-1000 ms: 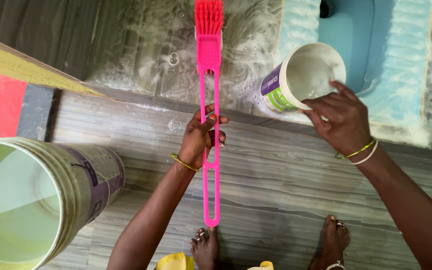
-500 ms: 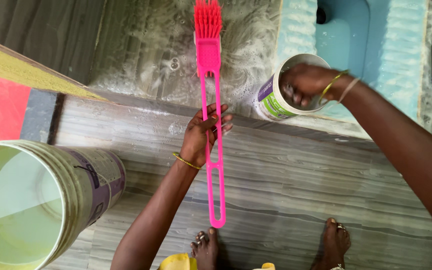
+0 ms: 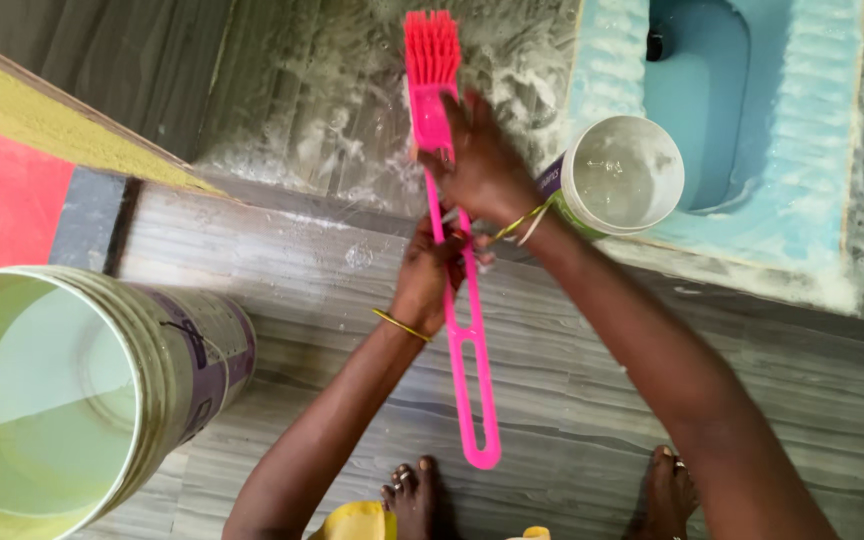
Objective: The person cleans a squat toilet by scrubbing the interior and the surrounding tiled floor with a pink brush and soapy water, occasionally pouring water from a container.
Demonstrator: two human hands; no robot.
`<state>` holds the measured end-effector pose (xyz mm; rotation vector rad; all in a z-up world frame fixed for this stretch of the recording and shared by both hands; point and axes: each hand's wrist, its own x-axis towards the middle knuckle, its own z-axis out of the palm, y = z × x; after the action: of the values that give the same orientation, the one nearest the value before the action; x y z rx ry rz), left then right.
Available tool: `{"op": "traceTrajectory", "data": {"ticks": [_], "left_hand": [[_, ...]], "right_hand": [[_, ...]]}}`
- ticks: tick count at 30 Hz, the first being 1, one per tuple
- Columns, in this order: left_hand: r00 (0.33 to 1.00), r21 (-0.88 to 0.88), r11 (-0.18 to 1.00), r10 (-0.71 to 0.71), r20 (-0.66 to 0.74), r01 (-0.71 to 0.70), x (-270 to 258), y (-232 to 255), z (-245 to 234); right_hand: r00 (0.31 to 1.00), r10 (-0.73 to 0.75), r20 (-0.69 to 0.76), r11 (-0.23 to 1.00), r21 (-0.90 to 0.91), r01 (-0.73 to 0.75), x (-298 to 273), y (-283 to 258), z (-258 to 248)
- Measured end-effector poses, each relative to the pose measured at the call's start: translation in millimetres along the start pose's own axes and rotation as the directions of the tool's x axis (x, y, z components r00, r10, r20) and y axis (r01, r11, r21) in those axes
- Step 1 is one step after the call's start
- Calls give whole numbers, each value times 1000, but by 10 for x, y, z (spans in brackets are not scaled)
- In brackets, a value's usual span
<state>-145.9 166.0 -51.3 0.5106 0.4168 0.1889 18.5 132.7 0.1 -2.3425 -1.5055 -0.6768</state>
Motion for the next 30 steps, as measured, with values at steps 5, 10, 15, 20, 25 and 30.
{"op": "traceTrajectory", "data": {"ticks": [5, 10, 15, 20, 25, 30], "left_hand": [[994, 52, 993, -109, -9, 109, -385, -346, 153], [990, 83, 991, -96, -105, 105, -617, -374, 145], [956, 137, 986, -55, -289, 98, -937, -574, 260], [982, -15, 986, -168, -85, 168, -922, -763, 111], [981, -58, 997, -58, -183, 48, -809, -483, 34], [962, -144, 975, -194, -190, 169, -1123, -551, 149]], "right_hand": [[759, 393, 519, 795, 224, -564, -329, -187, 87], [594, 491, 637, 667, 163, -727, -105, -509, 507], [931, 207, 301, 880, 359, -311, -395, -870, 257], [831, 415, 370, 832, 215, -512, -496, -415, 139], [989, 144, -36, 974, 180, -135, -19, -876, 700], [906, 291, 307, 818, 411, -402, -346, -881, 478]]}}
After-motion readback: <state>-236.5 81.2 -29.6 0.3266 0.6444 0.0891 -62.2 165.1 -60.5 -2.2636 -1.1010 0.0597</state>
